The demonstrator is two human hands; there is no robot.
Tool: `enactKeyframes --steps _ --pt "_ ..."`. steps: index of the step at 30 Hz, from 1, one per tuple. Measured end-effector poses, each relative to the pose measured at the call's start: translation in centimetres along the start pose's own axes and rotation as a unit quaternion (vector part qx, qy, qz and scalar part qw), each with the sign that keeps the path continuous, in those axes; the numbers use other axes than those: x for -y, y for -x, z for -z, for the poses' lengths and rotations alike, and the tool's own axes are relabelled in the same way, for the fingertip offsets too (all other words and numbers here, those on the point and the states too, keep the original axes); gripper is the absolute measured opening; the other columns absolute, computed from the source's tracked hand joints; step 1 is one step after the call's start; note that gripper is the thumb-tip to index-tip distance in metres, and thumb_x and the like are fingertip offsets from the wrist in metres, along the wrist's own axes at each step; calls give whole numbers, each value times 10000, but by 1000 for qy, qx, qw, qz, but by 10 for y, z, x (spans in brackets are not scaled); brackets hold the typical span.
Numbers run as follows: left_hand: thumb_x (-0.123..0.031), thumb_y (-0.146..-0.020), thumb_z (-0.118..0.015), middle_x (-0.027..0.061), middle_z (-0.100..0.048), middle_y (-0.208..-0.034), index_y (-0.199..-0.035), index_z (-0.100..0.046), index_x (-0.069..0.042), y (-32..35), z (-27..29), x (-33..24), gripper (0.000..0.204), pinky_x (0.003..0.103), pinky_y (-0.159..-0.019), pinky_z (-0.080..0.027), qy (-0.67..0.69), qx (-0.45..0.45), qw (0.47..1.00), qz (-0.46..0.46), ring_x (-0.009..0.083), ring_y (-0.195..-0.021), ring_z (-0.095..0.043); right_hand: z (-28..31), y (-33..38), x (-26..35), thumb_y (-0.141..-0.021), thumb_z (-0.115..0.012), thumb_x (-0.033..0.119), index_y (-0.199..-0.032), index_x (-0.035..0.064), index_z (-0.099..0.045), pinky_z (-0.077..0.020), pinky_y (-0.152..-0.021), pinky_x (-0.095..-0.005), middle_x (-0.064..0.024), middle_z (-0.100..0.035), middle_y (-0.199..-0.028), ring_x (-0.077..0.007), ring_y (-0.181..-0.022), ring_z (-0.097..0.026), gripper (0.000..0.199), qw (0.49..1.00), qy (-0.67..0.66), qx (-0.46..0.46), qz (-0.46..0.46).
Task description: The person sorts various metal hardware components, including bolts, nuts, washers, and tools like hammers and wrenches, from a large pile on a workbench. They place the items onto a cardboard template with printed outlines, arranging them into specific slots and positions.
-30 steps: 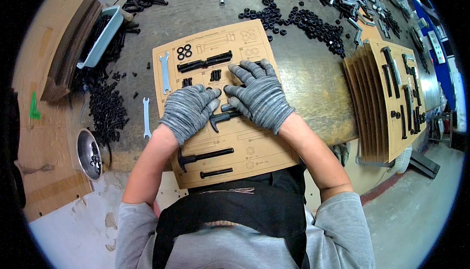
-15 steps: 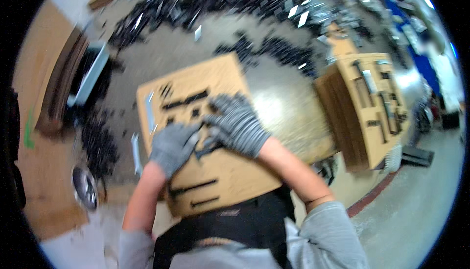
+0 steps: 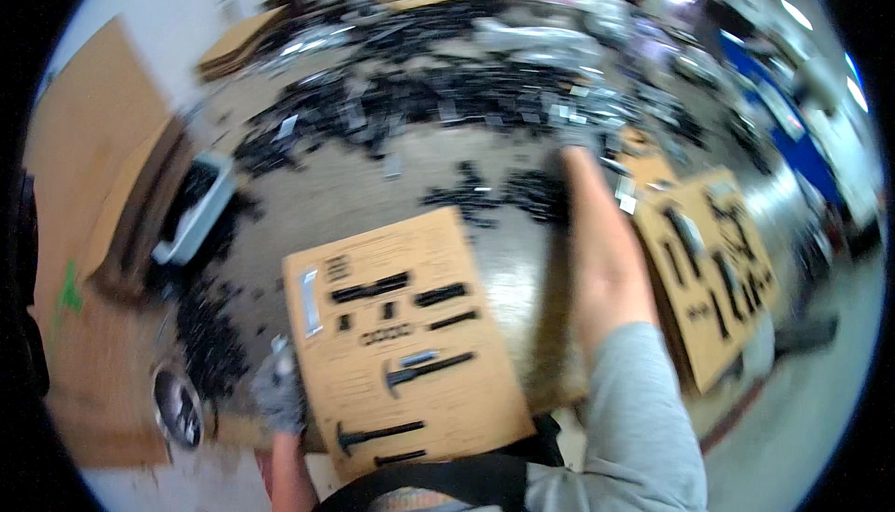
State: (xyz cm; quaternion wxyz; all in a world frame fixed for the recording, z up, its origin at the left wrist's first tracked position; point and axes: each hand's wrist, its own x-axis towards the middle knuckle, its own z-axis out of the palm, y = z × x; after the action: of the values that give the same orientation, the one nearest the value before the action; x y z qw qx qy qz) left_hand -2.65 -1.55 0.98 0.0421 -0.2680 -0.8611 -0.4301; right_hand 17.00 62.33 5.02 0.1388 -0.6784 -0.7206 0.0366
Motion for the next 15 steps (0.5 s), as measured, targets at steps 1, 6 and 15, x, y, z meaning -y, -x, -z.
enactKeyframes --steps 1,6,15 --pt "-232 -835 -606 172 -702 -972 -1018 -710 -40 0 2 0 285 391 -810 -519 -46 -1 999 1 305 -882 -676 -2 -11 3 -908 -471 238 -1058 95 -636 -509 -829 -410 -177 -670 -1047 -337 -971 -635 265 1000 16 -4 7" --pt "-252 -899 -591 151 -673 -792 -925 -707 -54 -4 11 -7 231 377 -669 -500 -24 28 999 -12 291 -701 -647 -21 -42 -9 -904 -500 239 -1079 76 -631 -509 -789 -395 -166 -673 -1025 -309 -915 -639 273 998 59 -21 4" --pt "-220 -898 -630 117 -682 -785 -925 -699 -22 0 7 -9 212 339 -656 -498 33 17 999 12 209 -688 -639 -36 -55 -9 -897 -554 242 -1117 42 -621 -509 -717 -367 -147 -679 -984 -259 -814 -645 305 975 -59 -208 56"
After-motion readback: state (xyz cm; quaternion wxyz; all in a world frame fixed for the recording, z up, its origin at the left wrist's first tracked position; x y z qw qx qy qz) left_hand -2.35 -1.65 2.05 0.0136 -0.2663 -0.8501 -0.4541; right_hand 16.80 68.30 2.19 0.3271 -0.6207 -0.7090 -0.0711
